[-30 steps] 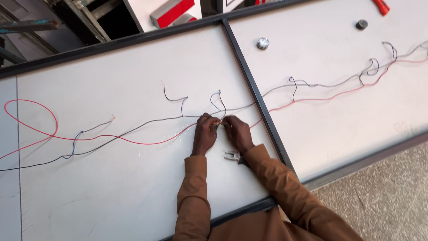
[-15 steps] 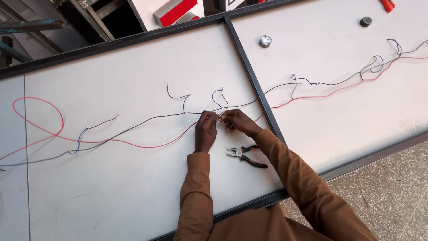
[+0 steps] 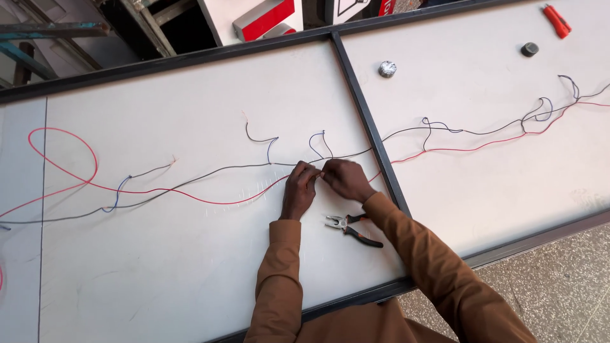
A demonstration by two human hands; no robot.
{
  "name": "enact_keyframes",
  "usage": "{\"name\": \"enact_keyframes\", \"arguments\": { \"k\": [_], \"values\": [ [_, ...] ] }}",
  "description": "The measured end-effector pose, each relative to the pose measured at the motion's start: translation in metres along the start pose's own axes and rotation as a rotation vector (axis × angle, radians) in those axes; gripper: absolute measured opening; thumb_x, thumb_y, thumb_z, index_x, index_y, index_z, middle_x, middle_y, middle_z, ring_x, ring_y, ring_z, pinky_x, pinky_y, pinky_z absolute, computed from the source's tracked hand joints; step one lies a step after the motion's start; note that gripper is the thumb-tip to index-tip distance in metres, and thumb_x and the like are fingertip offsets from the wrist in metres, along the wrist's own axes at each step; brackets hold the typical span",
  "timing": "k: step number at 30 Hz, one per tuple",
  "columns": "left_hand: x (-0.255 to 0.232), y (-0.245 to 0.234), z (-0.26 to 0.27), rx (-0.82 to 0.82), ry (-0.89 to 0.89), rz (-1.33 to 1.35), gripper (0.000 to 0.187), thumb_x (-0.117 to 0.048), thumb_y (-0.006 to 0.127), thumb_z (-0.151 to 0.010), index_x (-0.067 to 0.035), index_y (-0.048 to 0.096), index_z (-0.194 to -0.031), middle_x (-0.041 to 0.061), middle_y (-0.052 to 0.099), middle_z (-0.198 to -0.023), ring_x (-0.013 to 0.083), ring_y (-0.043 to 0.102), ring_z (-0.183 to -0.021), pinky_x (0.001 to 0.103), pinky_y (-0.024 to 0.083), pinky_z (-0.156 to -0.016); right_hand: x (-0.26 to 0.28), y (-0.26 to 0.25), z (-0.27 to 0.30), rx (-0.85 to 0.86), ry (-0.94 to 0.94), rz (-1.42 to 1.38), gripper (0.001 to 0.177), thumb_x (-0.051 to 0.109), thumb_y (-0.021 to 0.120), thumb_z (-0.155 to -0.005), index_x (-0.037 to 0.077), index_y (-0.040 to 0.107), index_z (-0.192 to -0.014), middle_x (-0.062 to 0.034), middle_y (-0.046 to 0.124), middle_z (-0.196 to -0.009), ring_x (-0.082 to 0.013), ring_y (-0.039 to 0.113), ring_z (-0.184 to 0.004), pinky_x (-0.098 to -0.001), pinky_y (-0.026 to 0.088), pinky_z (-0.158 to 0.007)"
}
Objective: The person strips the insulation from the ends of red, blue, and black wires using pliers. They then twist the exposed strands of different colored wires together to create connections on a white work surface.
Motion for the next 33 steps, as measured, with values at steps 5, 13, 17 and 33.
{"name": "enact_keyframes", "arguments": {
  "k": [5, 13, 17, 33],
  "values": [
    [-0.005, -0.003, -0.001, -0.010, 0.022, 0.020, 0.014, 0.008, 0.070, -0.107, -0.004, 0.078, -0.106, 0.012, 0.066, -0.106, 0.0479, 0.075, -0.120, 0.055, 0.064, -0.102, -0.027, 0.036, 0.000, 0.234, 0.603, -1.010, 0.015, 0.015, 0.063, -0.101, 0.005, 0.070, -0.092, -0.0031, 0.055, -0.065, -0.0172, 0.069, -0.050, -0.0292, 0.057, -0.048],
    [0.002, -0.003, -0.008, -0.031, -0.005, 0.020, 0.009, 0.001, 0.072, -0.108, -0.005, 0.079, -0.107, 0.010, 0.066, -0.105, 0.0446, 0.076, -0.122, 0.055, 0.062, -0.106, -0.001, -0.015, 0.030, -0.358, 0.261, -0.514, 0.024, 0.025, 0.076, -0.114, 0.001, 0.074, -0.115, -0.0180, 0.079, -0.085, -0.0287, 0.082, -0.080, -0.0361, 0.064, -0.066],
    [0.002, 0.001, 0.000, -0.004, -0.020, 0.015, 0.008, -0.007, 0.071, -0.111, -0.008, 0.078, -0.107, 0.007, 0.064, -0.102, 0.0411, 0.076, -0.115, 0.051, 0.062, -0.101, 0.032, -0.017, 0.049, -0.455, -0.012, -0.099, 0.013, 0.011, 0.076, -0.108, 0.007, 0.083, -0.119, -0.0147, 0.079, -0.103, -0.0345, 0.082, -0.084, -0.0426, 0.067, -0.065],
    [-0.016, 0.007, -0.008, 0.117, 0.055, -0.186, 0.010, -0.004, 0.071, -0.104, -0.012, 0.073, -0.098, 0.005, 0.061, -0.096, 0.0379, 0.070, -0.106, 0.050, 0.057, -0.092, -0.013, 0.021, 0.028, 0.107, 0.533, -1.051, 0.024, 0.019, 0.070, -0.107, 0.002, 0.072, -0.090, -0.0076, 0.065, -0.066, -0.0180, 0.075, -0.058, -0.0237, 0.054, -0.048]
  ]
}}
Point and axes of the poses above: each hand's wrist, its own z-axis away from the middle knuckle, its own y-axis out of the palm, x = y × z, the point moved 9 cm from there along -z, towards the middle knuckle
